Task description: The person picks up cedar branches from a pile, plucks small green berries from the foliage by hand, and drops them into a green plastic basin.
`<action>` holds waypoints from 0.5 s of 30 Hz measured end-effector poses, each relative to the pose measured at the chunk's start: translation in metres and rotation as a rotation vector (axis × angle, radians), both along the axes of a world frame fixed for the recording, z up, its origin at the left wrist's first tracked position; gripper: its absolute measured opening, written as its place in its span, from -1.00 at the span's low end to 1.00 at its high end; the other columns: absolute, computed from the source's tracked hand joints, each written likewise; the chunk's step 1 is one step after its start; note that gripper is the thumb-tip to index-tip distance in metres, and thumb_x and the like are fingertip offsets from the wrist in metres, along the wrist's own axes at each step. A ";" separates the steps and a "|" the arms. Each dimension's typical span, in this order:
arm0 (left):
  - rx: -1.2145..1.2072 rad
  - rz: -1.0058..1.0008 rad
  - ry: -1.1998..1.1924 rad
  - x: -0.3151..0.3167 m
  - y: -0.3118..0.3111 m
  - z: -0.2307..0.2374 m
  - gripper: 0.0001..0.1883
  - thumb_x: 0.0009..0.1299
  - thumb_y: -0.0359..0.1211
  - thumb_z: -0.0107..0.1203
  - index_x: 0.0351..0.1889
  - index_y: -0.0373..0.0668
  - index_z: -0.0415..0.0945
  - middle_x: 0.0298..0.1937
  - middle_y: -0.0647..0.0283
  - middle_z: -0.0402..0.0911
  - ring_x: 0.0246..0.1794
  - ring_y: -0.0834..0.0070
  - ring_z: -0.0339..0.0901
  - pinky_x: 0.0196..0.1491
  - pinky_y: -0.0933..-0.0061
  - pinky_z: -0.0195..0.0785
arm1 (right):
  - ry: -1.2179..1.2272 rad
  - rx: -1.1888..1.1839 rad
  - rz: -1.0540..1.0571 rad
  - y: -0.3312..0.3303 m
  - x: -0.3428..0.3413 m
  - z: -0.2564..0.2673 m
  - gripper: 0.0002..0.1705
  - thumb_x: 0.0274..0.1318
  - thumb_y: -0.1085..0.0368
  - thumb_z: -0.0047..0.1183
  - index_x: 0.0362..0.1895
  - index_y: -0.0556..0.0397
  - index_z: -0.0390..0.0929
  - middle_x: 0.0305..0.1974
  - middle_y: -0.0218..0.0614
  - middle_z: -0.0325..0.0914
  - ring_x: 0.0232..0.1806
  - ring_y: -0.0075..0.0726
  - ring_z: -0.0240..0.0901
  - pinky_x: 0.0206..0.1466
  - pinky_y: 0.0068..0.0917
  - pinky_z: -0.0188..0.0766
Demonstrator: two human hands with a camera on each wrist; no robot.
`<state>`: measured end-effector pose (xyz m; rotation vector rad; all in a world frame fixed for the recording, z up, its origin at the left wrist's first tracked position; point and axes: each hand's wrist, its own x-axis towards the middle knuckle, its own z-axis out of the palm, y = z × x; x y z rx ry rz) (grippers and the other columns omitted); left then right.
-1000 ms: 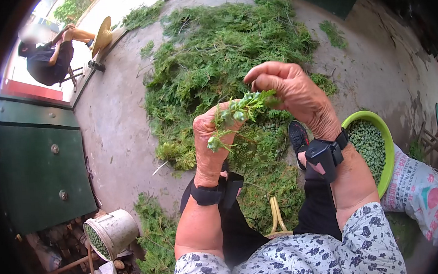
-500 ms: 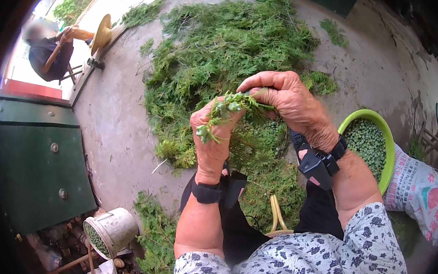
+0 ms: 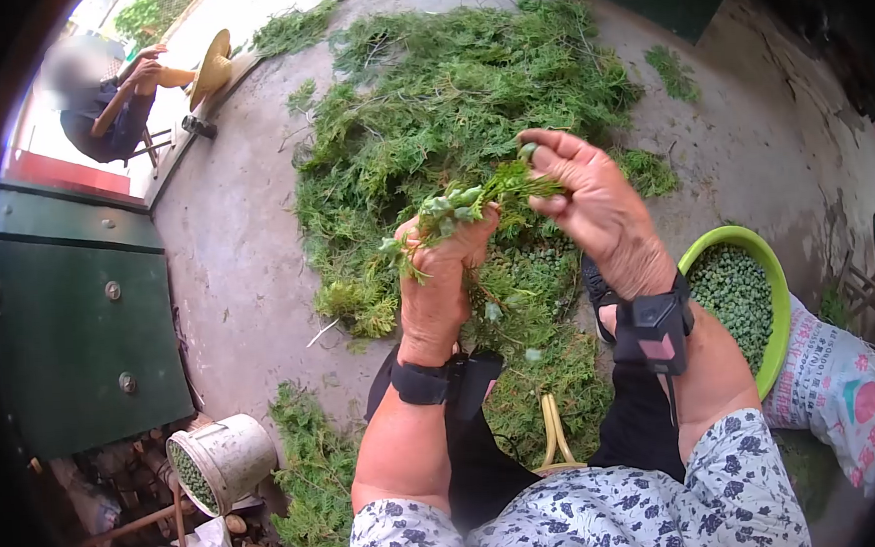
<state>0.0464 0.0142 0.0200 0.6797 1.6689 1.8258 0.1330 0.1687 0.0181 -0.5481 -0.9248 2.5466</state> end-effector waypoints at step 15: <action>0.090 0.068 -0.465 0.000 0.004 0.008 -0.87 0.20 -0.38 0.20 -0.30 -0.14 0.56 -0.46 0.51 0.50 -0.53 0.76 0.28 -0.47 0.64 0.06 | -0.011 0.039 0.294 -0.004 0.003 0.008 -0.69 0.10 0.47 0.02 -0.02 0.08 0.43 -0.34 -0.35 0.52 -0.44 -0.53 0.44 -0.47 -0.65 0.36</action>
